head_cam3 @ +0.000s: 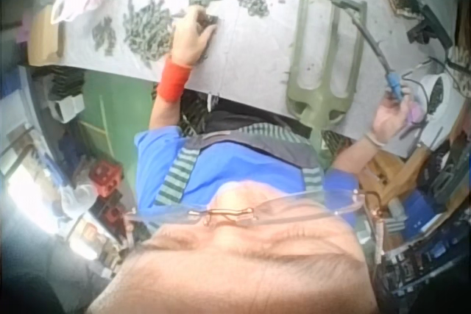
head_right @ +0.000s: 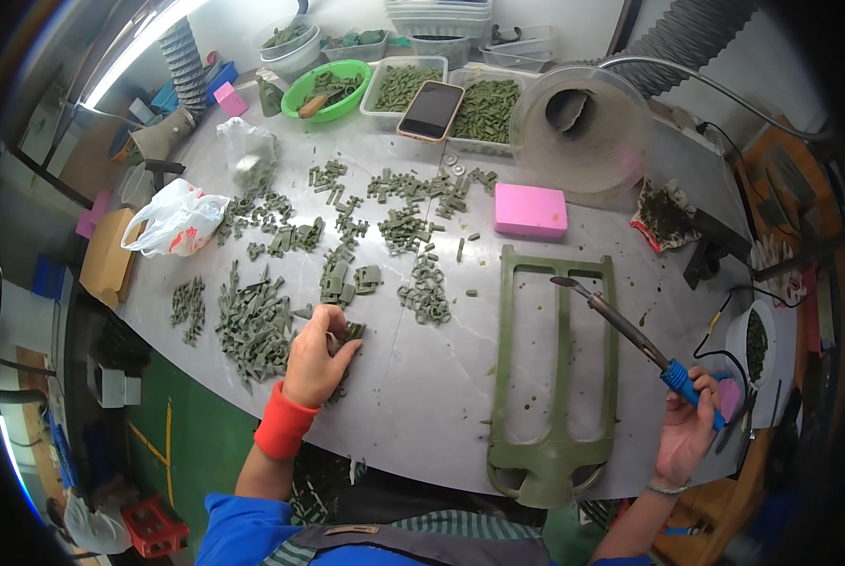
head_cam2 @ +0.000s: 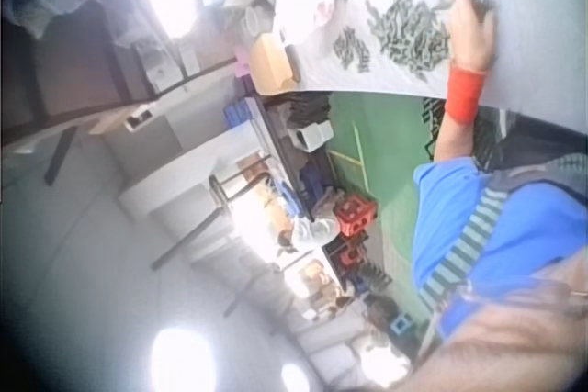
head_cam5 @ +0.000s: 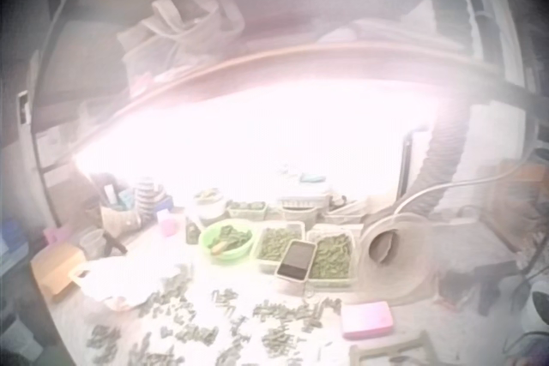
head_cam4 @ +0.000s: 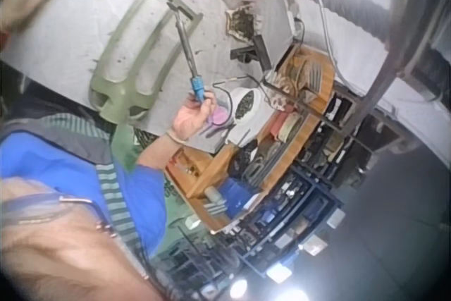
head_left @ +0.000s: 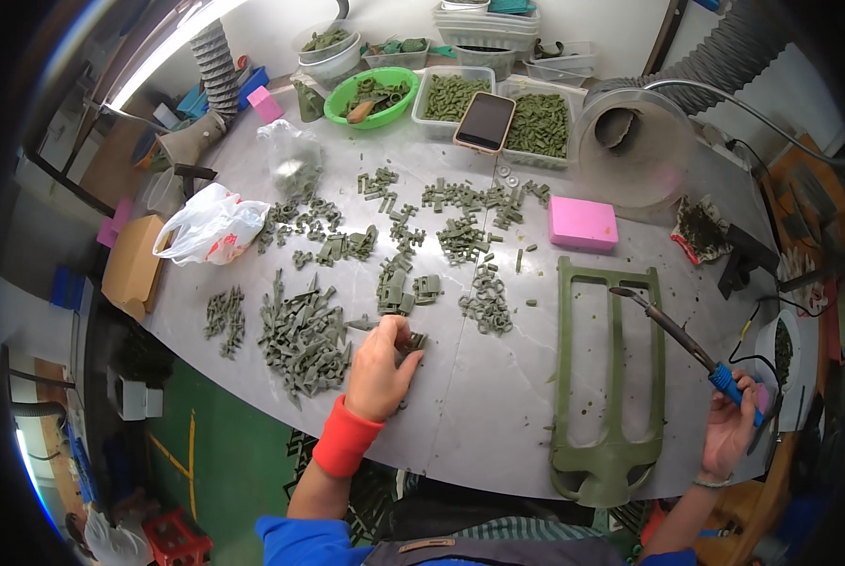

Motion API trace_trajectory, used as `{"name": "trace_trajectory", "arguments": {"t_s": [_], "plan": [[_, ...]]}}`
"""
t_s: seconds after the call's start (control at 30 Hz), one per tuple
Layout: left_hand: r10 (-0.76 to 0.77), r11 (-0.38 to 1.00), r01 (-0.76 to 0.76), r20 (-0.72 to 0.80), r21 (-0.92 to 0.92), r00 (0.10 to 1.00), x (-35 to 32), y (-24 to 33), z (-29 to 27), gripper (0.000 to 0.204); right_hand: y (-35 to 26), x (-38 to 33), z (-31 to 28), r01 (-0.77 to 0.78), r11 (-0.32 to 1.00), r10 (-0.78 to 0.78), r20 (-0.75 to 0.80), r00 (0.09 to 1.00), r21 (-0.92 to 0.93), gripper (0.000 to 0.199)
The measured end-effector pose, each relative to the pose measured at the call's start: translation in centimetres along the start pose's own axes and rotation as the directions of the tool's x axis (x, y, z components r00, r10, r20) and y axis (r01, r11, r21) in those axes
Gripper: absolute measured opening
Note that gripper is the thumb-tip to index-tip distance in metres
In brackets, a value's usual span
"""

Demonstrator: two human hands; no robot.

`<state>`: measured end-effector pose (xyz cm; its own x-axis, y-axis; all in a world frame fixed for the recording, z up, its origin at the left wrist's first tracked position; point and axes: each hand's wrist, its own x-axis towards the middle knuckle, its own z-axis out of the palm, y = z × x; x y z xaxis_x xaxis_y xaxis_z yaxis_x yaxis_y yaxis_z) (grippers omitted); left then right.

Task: The person picks up green plastic pieces, inspects them, and uses a soldering tool to melt and join them to a larger green plastic frame on a workbench.

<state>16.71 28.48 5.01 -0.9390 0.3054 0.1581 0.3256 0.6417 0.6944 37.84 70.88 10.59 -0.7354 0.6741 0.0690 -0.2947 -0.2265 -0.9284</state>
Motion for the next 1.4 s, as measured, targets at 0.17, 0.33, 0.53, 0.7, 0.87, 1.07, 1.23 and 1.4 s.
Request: {"name": "trace_trajectory", "arguments": {"t_s": [0.17, 0.33, 0.53, 0.7, 0.87, 1.07, 1.23, 1.4], "plan": [[0.123, 0.986, -0.134, -0.118, -0.094, 0.985, -0.3, 1.0, 0.3, 0.039, -0.1, 0.0, 0.0, 0.006, 1.000, -0.006, 0.012, 1.000, 0.008, 0.015], [0.161, 0.981, -0.177, -0.180, -0.081, 0.970, -0.4, 1.4, 0.0, 0.042, -0.2, -0.1, 0.1, 0.012, 1.000, -0.013, 0.034, 0.999, 0.009, 0.016], [-0.097, 0.949, 0.111, 0.061, -0.295, 0.993, 0.2, 1.4, -0.3, 0.042, -0.7, -0.1, -0.1, 0.012, 0.999, -0.012, -0.016, 1.000, -0.033, 0.018], [0.227, 0.954, -0.208, -0.068, 0.218, 0.971, 2.2, 2.8, -0.1, 0.037, -0.2, 0.2, 0.4, 0.000, 1.000, 0.000, 0.036, 0.999, -0.001, 0.018], [0.418, 0.908, -0.418, 0.083, -0.019, 0.905, 6.0, 5.6, 5.7, 0.027, -0.4, 0.5, 0.5, 0.003, 1.000, -0.003, 0.069, 0.998, -0.001, 0.017], [0.460, 0.881, -0.472, 0.194, 0.020, 0.867, 9.6, 4.7, 9.3, 0.016, -2.2, 0.5, 2.2, 0.011, 0.980, 0.015, 0.130, 0.991, -0.198, 0.016], [0.434, 0.896, -0.443, 0.258, -0.024, 0.864, 10.2, 4.8, 8.7, 0.018, -2.9, 2.7, 4.1, 0.117, 0.943, 0.016, 0.397, 0.918, -0.310, 0.012], [0.412, 0.907, -0.420, 0.270, -0.033, 0.870, 10.1, 5.3, 8.9, 0.018, -2.8, 3.7, 5.7, 0.159, 0.917, 0.016, 0.431, 0.902, -0.367, 0.011]]}}
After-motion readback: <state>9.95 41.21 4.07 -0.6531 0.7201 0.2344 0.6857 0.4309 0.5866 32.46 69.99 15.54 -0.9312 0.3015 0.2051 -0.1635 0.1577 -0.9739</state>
